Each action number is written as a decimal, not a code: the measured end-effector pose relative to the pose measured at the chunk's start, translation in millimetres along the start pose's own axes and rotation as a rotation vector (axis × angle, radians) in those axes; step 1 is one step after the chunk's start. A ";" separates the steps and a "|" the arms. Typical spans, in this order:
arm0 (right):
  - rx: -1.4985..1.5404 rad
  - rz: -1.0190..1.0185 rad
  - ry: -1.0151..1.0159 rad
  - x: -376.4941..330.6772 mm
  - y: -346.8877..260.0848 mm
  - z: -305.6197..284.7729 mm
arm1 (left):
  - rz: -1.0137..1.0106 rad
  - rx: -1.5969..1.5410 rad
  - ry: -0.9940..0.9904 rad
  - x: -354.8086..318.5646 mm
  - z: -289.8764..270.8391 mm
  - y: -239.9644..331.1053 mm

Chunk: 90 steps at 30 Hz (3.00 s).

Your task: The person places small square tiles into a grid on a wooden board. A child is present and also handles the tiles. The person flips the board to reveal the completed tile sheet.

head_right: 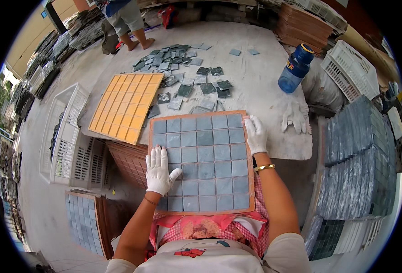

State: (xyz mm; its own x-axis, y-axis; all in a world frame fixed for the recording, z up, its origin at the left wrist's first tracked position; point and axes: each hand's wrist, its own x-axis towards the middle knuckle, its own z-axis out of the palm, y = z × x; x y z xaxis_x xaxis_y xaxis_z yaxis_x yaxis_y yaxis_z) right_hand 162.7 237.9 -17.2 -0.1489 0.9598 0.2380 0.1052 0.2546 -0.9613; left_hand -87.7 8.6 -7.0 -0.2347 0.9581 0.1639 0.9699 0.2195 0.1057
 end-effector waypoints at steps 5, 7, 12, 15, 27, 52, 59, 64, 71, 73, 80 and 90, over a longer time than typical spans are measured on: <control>0.151 0.001 0.043 -3.9 3.7 0.3 | 0.147 -0.045 -0.041 -20.9 -9.1 22.8; 0.142 -0.021 0.045 -4.8 2.4 1.9 | 0.286 -0.118 -0.039 -37.5 -8.8 42.9; 0.027 -0.040 0.043 -2.0 5.6 3.1 | 0.515 -0.280 -0.071 -40.9 -12.4 98.7; 0.014 -0.049 0.055 -3.6 1.5 4.4 | 0.600 -0.344 -0.058 -30.8 -0.7 128.0; 0.116 0.029 -0.002 -6.3 1.1 -11.4 | 0.523 -0.412 -0.023 -40.8 -19.9 108.9; -0.713 -0.574 -0.213 -74.5 -41.6 -2.4 | 0.209 -0.035 -0.113 -81.6 -18.1 19.6; -0.656 -0.338 -0.138 -118.8 -48.7 -31.7 | 0.485 -0.298 -0.097 -52.7 -11.9 76.6; -0.489 0.118 -0.067 -157.5 -51.4 -43.8 | 0.522 -0.593 0.005 -40.8 -18.5 69.7; -0.461 0.144 -0.257 -158.2 -26.9 -64.1 | -0.676 -1.074 0.065 -61.3 -2.4 -34.2; -0.315 0.347 -0.228 -153.5 -24.3 -57.6 | -0.641 -1.383 -0.030 -63.2 17.3 -67.7; -0.429 0.267 -0.101 -157.9 -42.8 -49.2 | -0.525 -1.849 -0.323 -41.7 -13.8 -54.7; -0.375 0.044 -0.311 -117.4 -82.2 -45.7 | -0.679 -2.268 -0.436 -112.6 -40.3 -30.3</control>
State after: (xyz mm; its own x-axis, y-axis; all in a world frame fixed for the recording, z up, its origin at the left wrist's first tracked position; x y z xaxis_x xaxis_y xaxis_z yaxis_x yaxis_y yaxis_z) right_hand 216.4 109.6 40.3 -0.4171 0.9044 0.0900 0.4566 0.2941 -0.8397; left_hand -93.3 -113.4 10.9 -0.0453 0.9017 -0.4299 -0.8142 0.2160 0.5389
